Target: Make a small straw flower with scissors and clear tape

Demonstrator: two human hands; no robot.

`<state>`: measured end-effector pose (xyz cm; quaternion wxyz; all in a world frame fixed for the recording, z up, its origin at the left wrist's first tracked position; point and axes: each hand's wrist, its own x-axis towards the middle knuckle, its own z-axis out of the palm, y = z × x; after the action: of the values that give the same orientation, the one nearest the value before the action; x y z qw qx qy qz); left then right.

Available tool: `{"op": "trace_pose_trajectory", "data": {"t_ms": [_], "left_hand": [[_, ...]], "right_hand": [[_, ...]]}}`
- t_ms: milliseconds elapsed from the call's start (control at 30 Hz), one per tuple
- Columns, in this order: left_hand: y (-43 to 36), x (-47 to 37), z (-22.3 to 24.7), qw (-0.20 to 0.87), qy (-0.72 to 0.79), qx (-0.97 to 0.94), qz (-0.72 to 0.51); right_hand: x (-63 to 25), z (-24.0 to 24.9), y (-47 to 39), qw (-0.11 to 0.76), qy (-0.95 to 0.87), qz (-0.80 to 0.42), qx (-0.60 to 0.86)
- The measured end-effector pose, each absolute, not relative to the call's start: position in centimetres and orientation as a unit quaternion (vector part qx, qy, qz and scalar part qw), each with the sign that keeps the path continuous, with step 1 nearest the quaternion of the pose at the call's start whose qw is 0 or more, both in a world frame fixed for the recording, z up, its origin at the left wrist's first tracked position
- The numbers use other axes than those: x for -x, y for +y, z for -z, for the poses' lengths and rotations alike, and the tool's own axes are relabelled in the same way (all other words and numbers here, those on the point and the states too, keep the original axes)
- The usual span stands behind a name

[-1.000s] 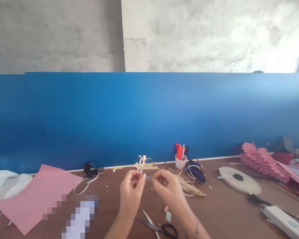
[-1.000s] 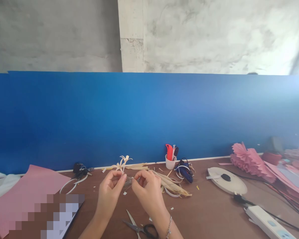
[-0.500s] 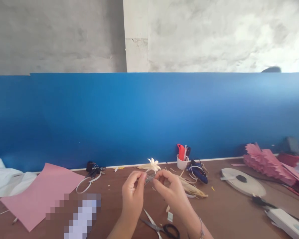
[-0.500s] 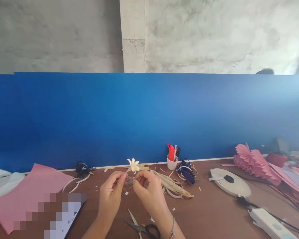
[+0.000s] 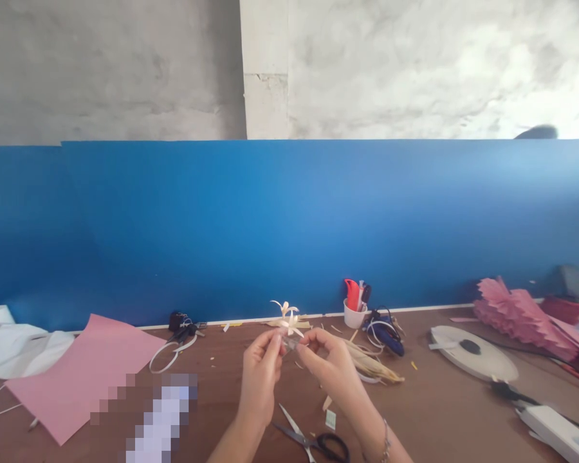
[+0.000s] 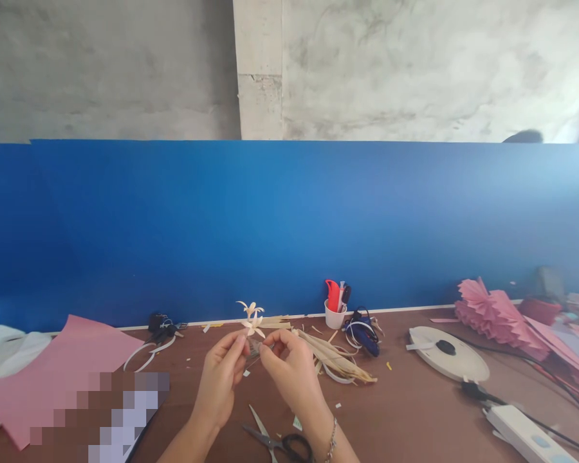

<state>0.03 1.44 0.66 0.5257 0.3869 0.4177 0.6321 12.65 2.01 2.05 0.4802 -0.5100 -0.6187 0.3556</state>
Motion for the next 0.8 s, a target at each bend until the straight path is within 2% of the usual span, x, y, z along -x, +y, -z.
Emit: {"op": "trace_pose_trajectory", "data": {"t_ms": [167, 567, 800], "left_hand": [[1.1, 0.1, -1.7, 0.525, 0.406, -0.387, -0.64], [1.0, 0.5, -0.5, 0.385, 0.435, -0.464, -0.669], [0.7, 0.8, -1.6, 0.318, 0.463, -0.524, -0.641]], "right_hand": [[-12.7, -2.4, 1.8, 0.48, -0.633, -0.338, 0.504], [-12.5, -2.8, 1.2, 0.514, -0.645, -0.328, 0.462], [-13.1, -2.4, 1.8, 0.504, -0.645, -0.353, 0.453]]}}
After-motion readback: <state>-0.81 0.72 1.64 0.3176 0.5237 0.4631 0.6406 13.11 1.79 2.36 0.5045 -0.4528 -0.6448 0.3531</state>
